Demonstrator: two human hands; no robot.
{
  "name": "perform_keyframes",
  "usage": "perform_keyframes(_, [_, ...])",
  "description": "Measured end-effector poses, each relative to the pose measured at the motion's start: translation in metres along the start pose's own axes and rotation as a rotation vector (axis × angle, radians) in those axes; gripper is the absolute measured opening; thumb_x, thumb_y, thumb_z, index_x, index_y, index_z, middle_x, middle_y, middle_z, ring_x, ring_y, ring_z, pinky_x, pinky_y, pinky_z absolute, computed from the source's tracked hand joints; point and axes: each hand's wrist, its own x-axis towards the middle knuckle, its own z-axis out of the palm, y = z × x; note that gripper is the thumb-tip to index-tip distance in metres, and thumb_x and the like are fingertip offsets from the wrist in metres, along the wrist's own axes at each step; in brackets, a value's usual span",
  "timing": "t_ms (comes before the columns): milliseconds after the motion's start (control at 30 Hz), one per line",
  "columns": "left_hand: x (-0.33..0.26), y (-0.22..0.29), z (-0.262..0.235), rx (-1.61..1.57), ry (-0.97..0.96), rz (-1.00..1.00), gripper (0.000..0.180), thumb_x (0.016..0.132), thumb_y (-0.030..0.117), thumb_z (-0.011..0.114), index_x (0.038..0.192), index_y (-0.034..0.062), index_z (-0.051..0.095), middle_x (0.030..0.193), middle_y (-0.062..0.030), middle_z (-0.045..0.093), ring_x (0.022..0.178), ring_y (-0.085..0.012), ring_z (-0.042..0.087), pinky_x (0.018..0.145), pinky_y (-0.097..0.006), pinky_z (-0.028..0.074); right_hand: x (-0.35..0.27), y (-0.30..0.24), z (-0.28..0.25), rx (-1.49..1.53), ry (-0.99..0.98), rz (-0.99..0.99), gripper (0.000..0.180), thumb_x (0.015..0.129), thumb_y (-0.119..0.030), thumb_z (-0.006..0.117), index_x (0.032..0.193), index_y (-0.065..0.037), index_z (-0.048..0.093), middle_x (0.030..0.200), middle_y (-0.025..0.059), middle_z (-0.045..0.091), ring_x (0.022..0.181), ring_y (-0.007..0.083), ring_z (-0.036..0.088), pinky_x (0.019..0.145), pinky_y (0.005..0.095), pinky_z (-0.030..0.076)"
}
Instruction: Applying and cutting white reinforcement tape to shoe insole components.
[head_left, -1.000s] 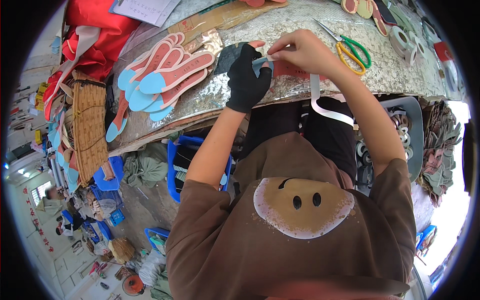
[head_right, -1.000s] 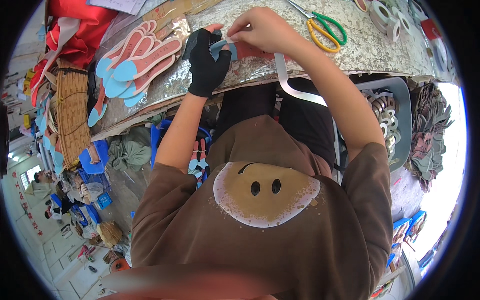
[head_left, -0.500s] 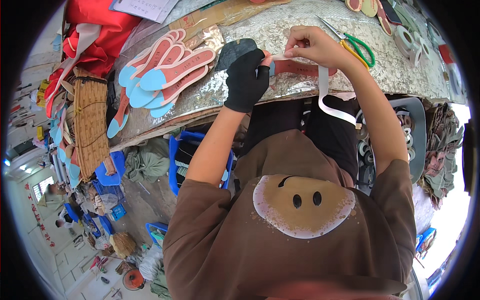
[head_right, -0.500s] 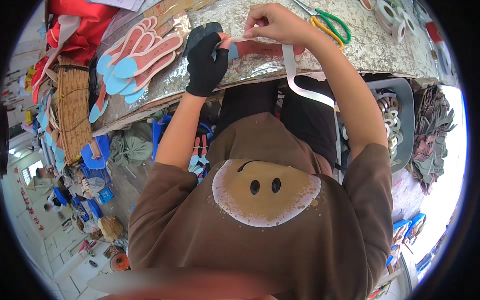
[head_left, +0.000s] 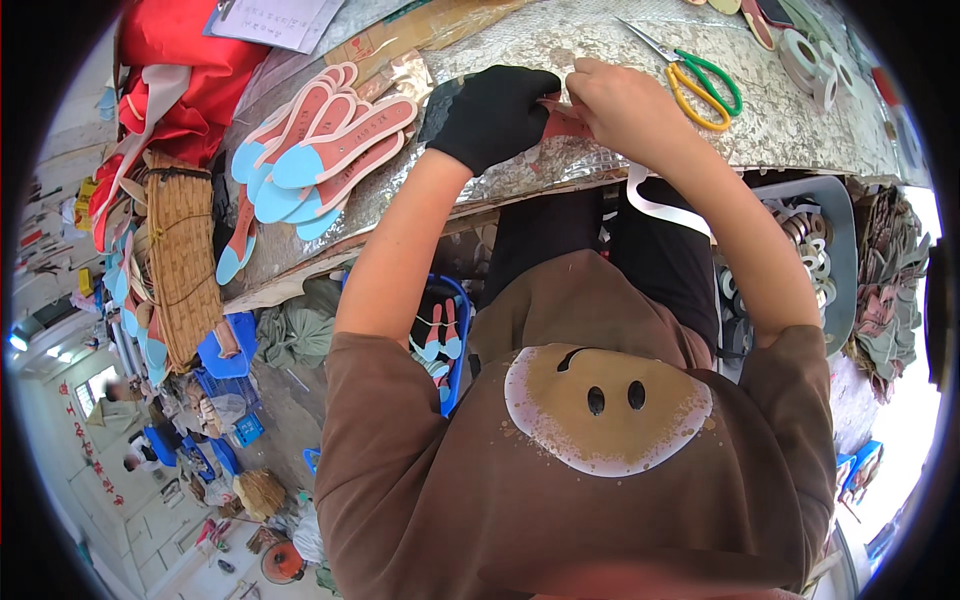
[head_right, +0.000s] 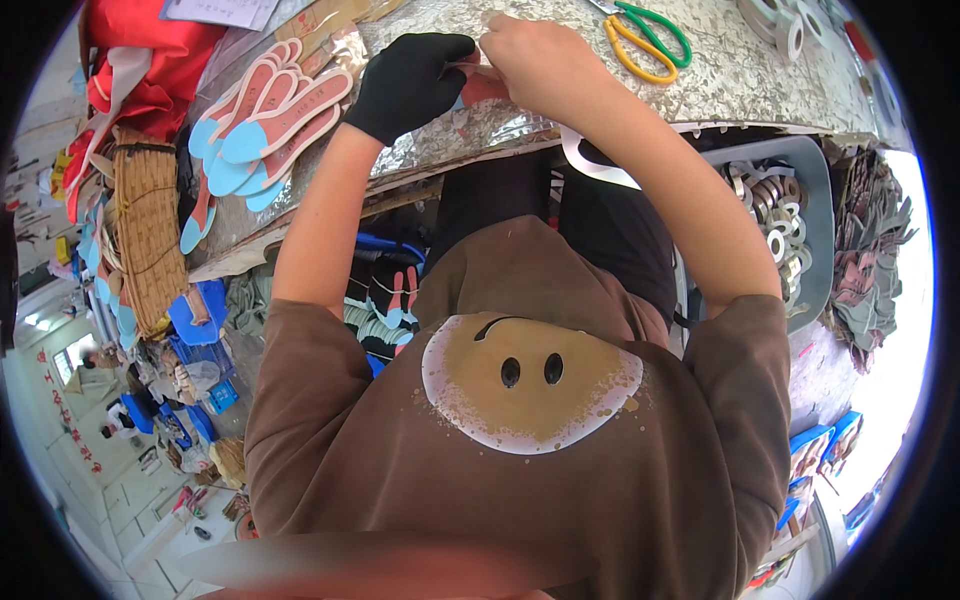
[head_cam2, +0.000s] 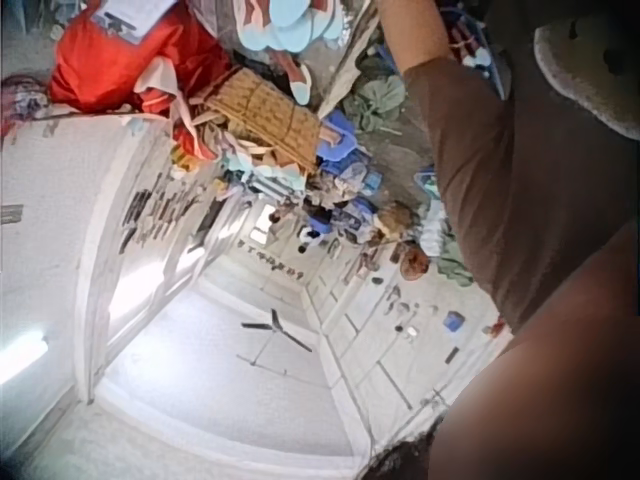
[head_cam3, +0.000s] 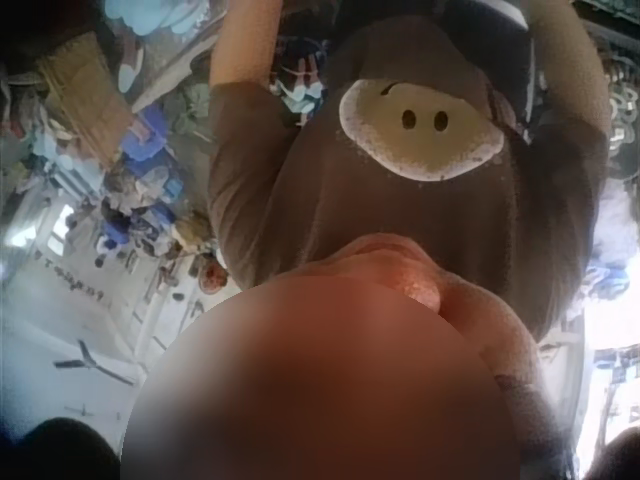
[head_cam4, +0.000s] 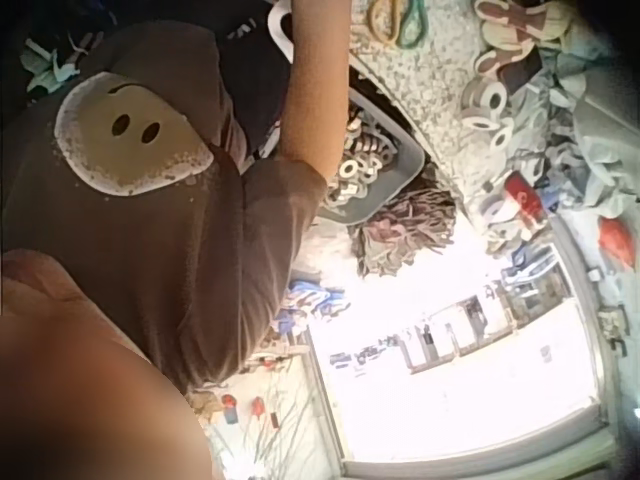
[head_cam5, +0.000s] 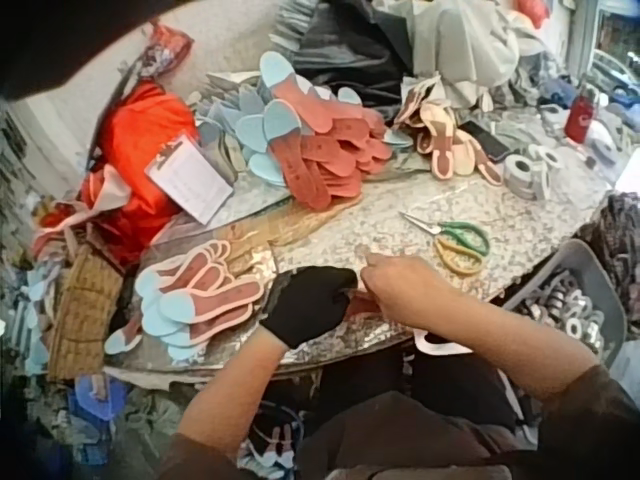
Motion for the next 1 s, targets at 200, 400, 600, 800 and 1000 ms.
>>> perform_keyframes(200, [0.003,0.016,-0.003,-0.02,-0.088,0.021,0.014,0.08,0.017,0.061,0.089,0.0126,0.071,0.083,-0.0115,0.07,0.082,-0.0333,0.066,0.072,-0.043,0.052,-0.006,-0.006,-0.008,-0.102,-0.046,-0.011,0.01,0.082,-0.009,0.064,0.084,-0.001,0.059,0.089,0.0123,0.059,0.081,0.0321,0.064,0.069,0.0417,0.052])
perform_keyframes(400, [-0.002,0.007,0.015,0.137,-0.011,0.144,0.015,0.078,0.014,0.063,0.092,0.0152,0.069,0.08,-0.0115,0.068,0.077,-0.032,0.067,0.068,-0.043,0.053,-0.025,0.011,-0.019,-0.164,-0.019,-0.156,0.009,0.078,-0.002,0.062,0.085,-0.001,0.056,0.09,0.0099,0.055,0.078,0.0293,0.064,0.064,0.0408,0.052])
perform_keyframes(600, [-0.003,0.041,0.028,0.355,-0.022,0.216,0.009,0.076,0.01,0.063,0.084,0.0131,0.066,0.073,-0.0108,0.065,0.071,-0.0321,0.066,0.064,-0.043,0.052,-0.036,0.018,-0.029,-0.241,-0.055,-0.196,0.016,0.074,0.0,0.066,0.088,-0.004,0.062,0.092,0.0076,0.059,0.082,0.0241,0.068,0.063,0.0355,0.054])
perform_keyframes(800, [-0.001,0.038,0.044,0.239,0.042,0.136,0.01,0.08,0.015,0.061,0.085,0.0137,0.068,0.07,-0.0098,0.065,0.066,-0.03,0.066,0.058,-0.042,0.052,-0.045,0.024,-0.032,-0.26,0.017,-0.242,0.014,0.074,0.001,0.065,0.085,-0.005,0.06,0.088,0.0058,0.057,0.082,0.0226,0.068,0.063,0.0349,0.054])
perform_keyframes(1000, [0.002,0.046,0.041,0.192,-0.002,0.135,0.01,0.081,0.015,0.062,0.089,0.0148,0.068,0.077,-0.0086,0.064,0.074,-0.0297,0.065,0.062,-0.041,0.05,-0.056,0.061,-0.029,-0.088,0.11,-0.323,0.006,0.079,-0.006,0.061,0.082,-0.004,0.056,0.084,0.0076,0.053,0.075,0.027,0.061,0.064,0.0388,0.049])
